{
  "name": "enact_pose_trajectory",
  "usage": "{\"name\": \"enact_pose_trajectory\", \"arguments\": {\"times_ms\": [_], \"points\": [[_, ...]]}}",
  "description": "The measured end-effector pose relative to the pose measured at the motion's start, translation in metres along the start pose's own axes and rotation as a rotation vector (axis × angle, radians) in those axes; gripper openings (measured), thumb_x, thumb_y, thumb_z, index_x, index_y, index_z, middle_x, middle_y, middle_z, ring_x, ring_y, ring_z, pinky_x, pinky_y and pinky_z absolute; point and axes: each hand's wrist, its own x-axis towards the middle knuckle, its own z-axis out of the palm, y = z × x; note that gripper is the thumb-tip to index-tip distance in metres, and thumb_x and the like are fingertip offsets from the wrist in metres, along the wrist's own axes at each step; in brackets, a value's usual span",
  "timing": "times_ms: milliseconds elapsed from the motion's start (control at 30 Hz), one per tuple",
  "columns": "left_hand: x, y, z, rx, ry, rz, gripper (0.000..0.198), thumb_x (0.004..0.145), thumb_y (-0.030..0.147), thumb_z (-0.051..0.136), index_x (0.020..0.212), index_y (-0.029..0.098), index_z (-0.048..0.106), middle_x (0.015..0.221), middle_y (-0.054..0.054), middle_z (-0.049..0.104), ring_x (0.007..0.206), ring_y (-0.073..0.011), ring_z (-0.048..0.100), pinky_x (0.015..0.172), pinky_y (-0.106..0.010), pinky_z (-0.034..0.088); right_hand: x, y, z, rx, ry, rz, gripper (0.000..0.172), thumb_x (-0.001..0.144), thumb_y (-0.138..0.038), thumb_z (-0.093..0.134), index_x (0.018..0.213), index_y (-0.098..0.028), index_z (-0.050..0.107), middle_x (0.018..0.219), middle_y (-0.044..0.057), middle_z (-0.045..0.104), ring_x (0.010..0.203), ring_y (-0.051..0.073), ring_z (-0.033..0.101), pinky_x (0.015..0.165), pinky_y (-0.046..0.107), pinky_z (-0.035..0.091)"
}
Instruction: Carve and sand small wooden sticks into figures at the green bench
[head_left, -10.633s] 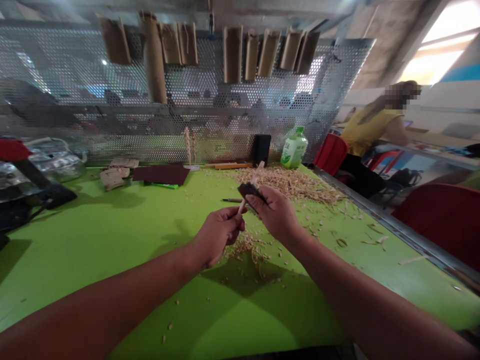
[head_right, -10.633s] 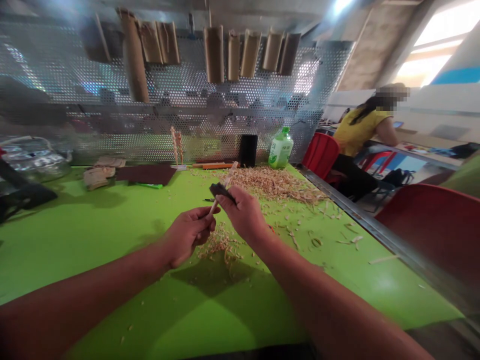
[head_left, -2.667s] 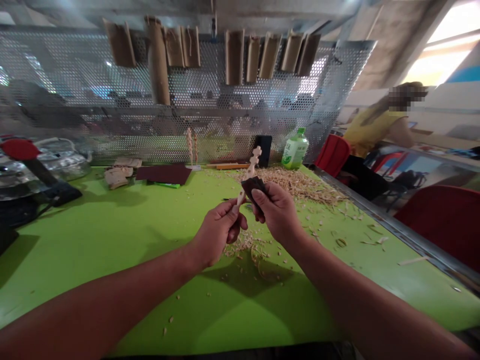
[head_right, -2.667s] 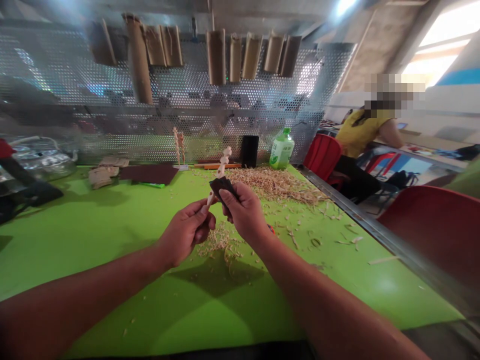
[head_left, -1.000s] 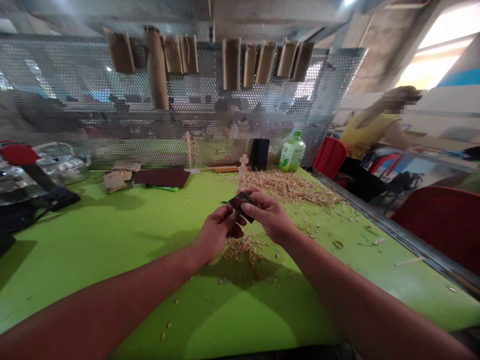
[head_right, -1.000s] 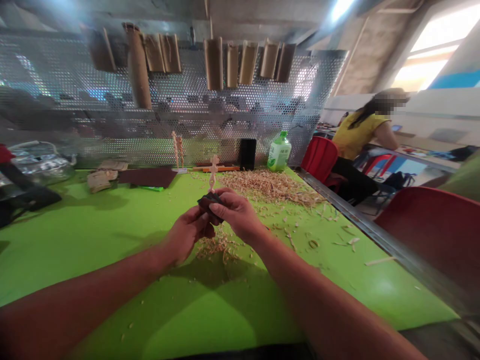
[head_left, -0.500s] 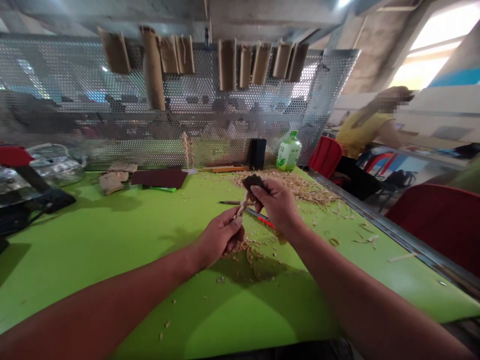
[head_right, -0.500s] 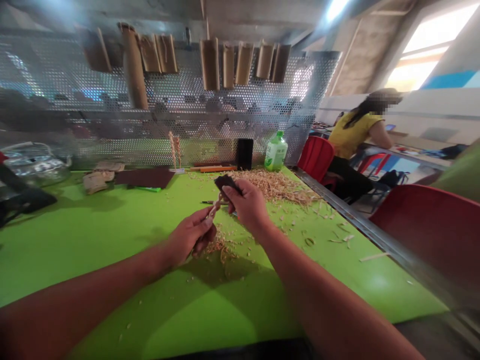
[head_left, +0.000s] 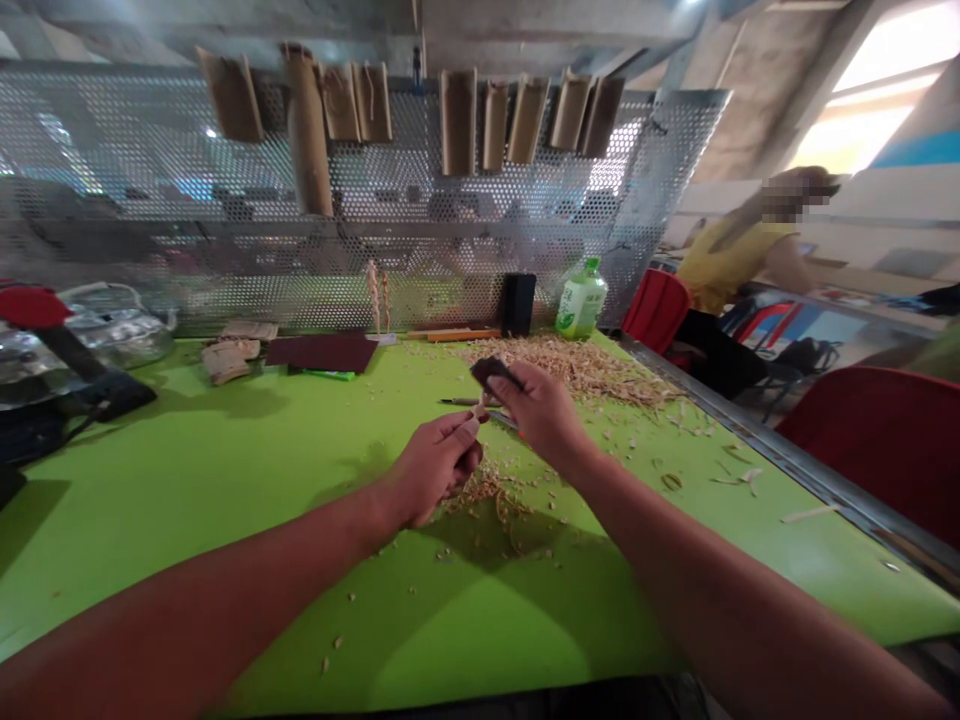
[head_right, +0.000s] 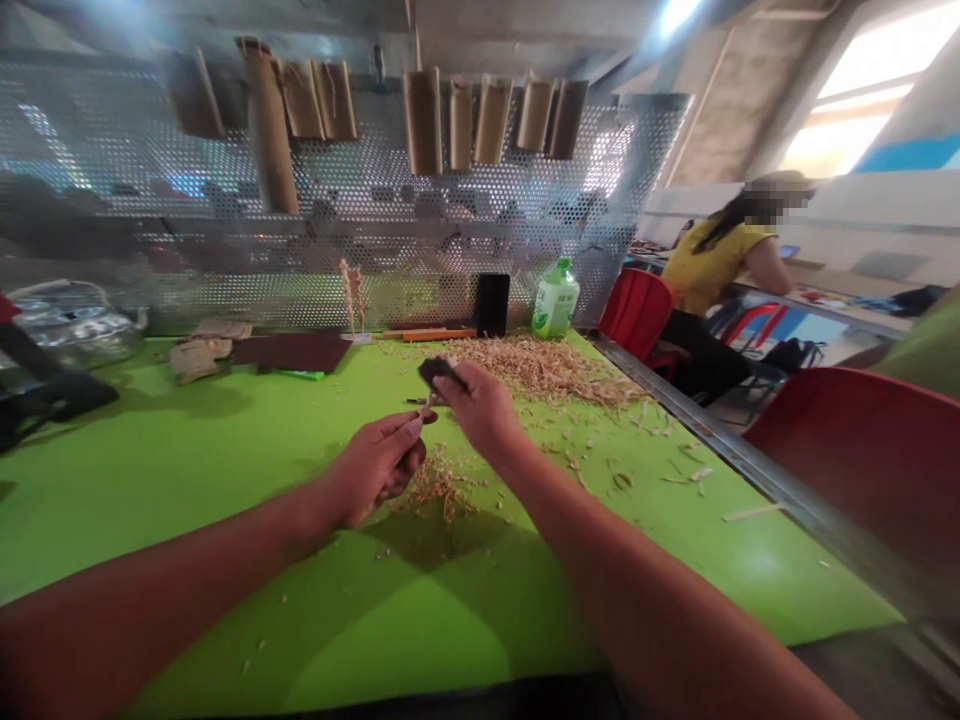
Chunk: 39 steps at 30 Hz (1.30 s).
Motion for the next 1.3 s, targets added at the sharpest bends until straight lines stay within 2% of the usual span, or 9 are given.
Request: {"name": "enact_pose_trajectory", "arguments": {"times_ms": [167, 300, 433, 533, 667, 800, 900, 1167, 1300], "points": [[-0.0006, 0.0009, -0.0014, -0.013, 0.018, -0.013, 0.022, 0.092, 0.039, 0.053, 0.084, 0.018, 0.052, 0.055, 0.007, 0.046, 0.034, -0.0022, 0.025, 0.033, -0.016, 0.016, 0.0047, 0.0060, -0.0043, 0.001, -0.056, 0.007, 0.033, 0.084, -0.042, 0.058, 0.063, -0.021, 0.045, 0.058, -0.003, 0.043, 0.058, 0.012, 0.038, 0.051, 0.025, 0.027], [-0.0019, 0.0045, 0.0000, -0.021, 0.017, -0.006, 0.021, 0.092, 0.037, 0.053, 0.083, 0.018, 0.052, 0.057, 0.007, 0.047, 0.035, -0.0019, 0.025, 0.033, -0.016, 0.017, 0.0059, 0.0054, -0.0070, 0.014, 0.044, 0.011, 0.034, 0.083, -0.042, 0.057, 0.061, -0.022, 0.042, 0.059, -0.003, 0.041, 0.058, 0.012, 0.036, 0.052, 0.025, 0.026], [-0.0013, 0.0044, 0.0004, -0.005, 0.017, 0.000, 0.022, 0.091, 0.039, 0.055, 0.087, 0.018, 0.053, 0.055, 0.007, 0.048, 0.034, -0.0020, 0.025, 0.034, -0.016, 0.017, 0.0040, 0.0016, -0.0078, 0.048, -0.054, 0.032, 0.034, 0.081, -0.042, 0.059, 0.060, -0.022, 0.042, 0.058, -0.003, 0.041, 0.056, 0.012, 0.036, 0.051, 0.025, 0.026], [-0.0001, 0.0008, -0.0006, 0.011, 0.010, 0.017, 0.023, 0.090, 0.041, 0.056, 0.087, 0.018, 0.055, 0.056, 0.007, 0.050, 0.034, -0.0019, 0.026, 0.034, -0.017, 0.018, 0.0040, 0.0007, -0.0079, 0.018, 0.039, 0.029, 0.033, 0.082, -0.042, 0.058, 0.060, -0.022, 0.042, 0.057, -0.003, 0.040, 0.056, 0.012, 0.036, 0.052, 0.026, 0.026], [0.0009, -0.0030, -0.0028, 0.035, 0.020, 0.020, 0.027, 0.090, 0.043, 0.055, 0.082, 0.017, 0.055, 0.055, 0.006, 0.049, 0.034, -0.0020, 0.027, 0.034, -0.017, 0.018, 0.0050, 0.0027, -0.0061, 0.007, -0.042, -0.012, 0.035, 0.080, -0.043, 0.060, 0.059, -0.022, 0.042, 0.057, -0.004, 0.039, 0.056, 0.012, 0.035, 0.053, 0.026, 0.026], [0.0008, -0.0028, -0.0026, 0.045, 0.025, 0.020, 0.026, 0.090, 0.041, 0.055, 0.080, 0.017, 0.054, 0.056, 0.006, 0.050, 0.034, -0.0018, 0.027, 0.035, -0.017, 0.019, 0.0049, 0.0043, -0.0056, 0.008, 0.031, 0.008, 0.034, 0.082, -0.042, 0.060, 0.060, -0.022, 0.043, 0.057, -0.004, 0.039, 0.057, 0.012, 0.035, 0.053, 0.026, 0.025], [0.0005, -0.0014, -0.0015, 0.058, 0.041, 0.021, 0.024, 0.090, 0.039, 0.055, 0.080, 0.017, 0.053, 0.055, 0.006, 0.050, 0.034, -0.0018, 0.028, 0.035, -0.017, 0.019, 0.0035, 0.0033, -0.0061, 0.031, -0.070, 0.038, 0.030, 0.083, -0.038, 0.059, 0.062, -0.022, 0.046, 0.057, -0.004, 0.042, 0.055, 0.011, 0.037, 0.052, 0.026, 0.025], [0.0008, -0.0004, 0.0001, 0.082, 0.047, 0.046, 0.021, 0.091, 0.036, 0.053, 0.081, 0.017, 0.053, 0.054, 0.006, 0.049, 0.033, -0.0021, 0.028, 0.033, -0.017, 0.019, 0.0023, 0.0009, -0.0060, 0.065, -0.083, 0.064, 0.027, 0.083, -0.037, 0.059, 0.064, -0.022, 0.048, 0.053, -0.005, 0.042, 0.051, 0.011, 0.037, 0.048, 0.025, 0.026], [0.0004, 0.0008, 0.0004, 0.105, 0.048, 0.046, 0.023, 0.090, 0.038, 0.053, 0.078, 0.018, 0.053, 0.054, 0.007, 0.049, 0.033, -0.0021, 0.028, 0.034, -0.017, 0.020, 0.0024, 0.0010, -0.0060, 0.046, -0.022, 0.059, 0.027, 0.084, -0.038, 0.058, 0.065, -0.022, 0.046, 0.053, -0.005, 0.041, 0.050, 0.010, 0.036, 0.048, 0.024, 0.026]]}}
